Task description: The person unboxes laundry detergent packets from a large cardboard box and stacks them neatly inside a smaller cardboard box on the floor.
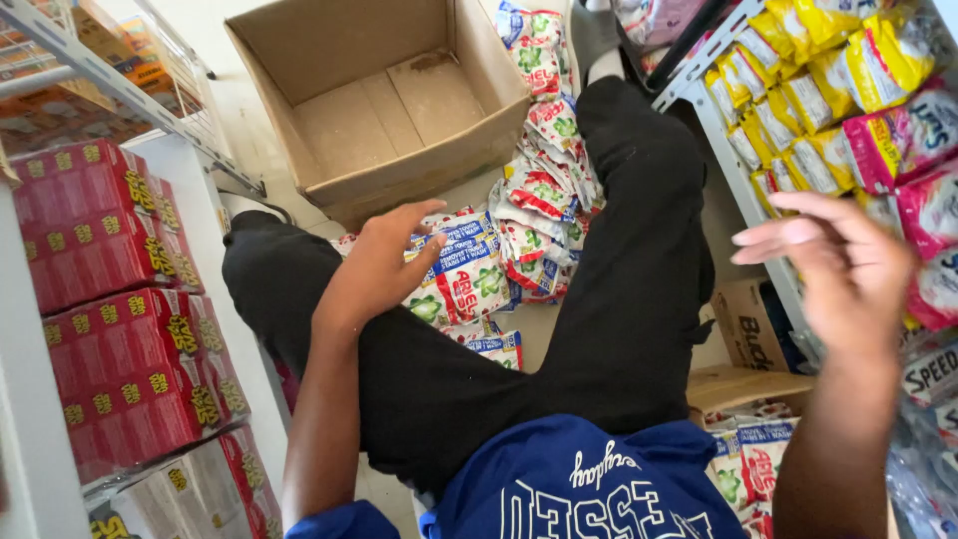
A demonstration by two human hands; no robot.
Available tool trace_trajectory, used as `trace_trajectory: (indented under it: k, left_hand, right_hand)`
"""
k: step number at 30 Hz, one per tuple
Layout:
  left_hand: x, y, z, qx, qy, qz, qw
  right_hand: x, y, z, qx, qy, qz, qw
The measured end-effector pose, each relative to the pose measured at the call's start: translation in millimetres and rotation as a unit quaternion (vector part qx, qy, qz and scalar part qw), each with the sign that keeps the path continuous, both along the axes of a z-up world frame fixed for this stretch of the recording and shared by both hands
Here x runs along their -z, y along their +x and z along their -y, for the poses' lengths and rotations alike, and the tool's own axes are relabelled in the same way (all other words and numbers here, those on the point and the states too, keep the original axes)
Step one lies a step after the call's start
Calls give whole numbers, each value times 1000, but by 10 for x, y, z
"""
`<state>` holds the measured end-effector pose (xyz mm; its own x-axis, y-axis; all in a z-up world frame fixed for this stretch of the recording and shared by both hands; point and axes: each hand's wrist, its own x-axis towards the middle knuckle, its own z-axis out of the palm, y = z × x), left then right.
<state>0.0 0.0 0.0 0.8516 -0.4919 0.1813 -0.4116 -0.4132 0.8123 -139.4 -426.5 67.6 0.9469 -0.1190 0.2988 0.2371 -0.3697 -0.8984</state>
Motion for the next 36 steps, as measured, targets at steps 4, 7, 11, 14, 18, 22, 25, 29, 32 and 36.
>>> trace_trajectory:
  k: [4,7,11,14,18,22,25,29,32,36]
  left_hand:
    - [-28,69,-6,-23,27,-23,999]
    - [-62,217,1,-64,72,18,995]
    - [-50,548,171,-125,253,49,958]
    - [208,1065,334,-125,403,-31,906]
    - [1220,1252,696,-334,359,14,872]
    - [2443,327,1432,-279,465,-43,839]
    - [2809,-351,1671,-214,580,-69,783]
    - [2496,-804,1691,-209,604,-100,763]
    - [2329,-1285,1632,-232,513,-160,811]
    - [1815,-1547,1467,-337,208,-138,908]
  right_hand:
    - [3,384,-306,-55,0,-15,998]
    - [-5,862,-659,-110,-27,-46,993]
    - [505,1915,-1080,-202,-236,-37,950]
    - [1124,2598,-1369,-209,-353,28,912]
    - [2189,2599,-1418,-150,-521,90,836]
    - [3210,1563,-1304,-282,-665,-160,673]
    - [3366,672,-1498,-352,-770,-206,491]
    - [3444,119,-1605,-391,-775,-102,486]
    - [3854,-205,-1428,-345,-853,13,390]
    - [4713,-766,-1491,-212,-927,303,66]
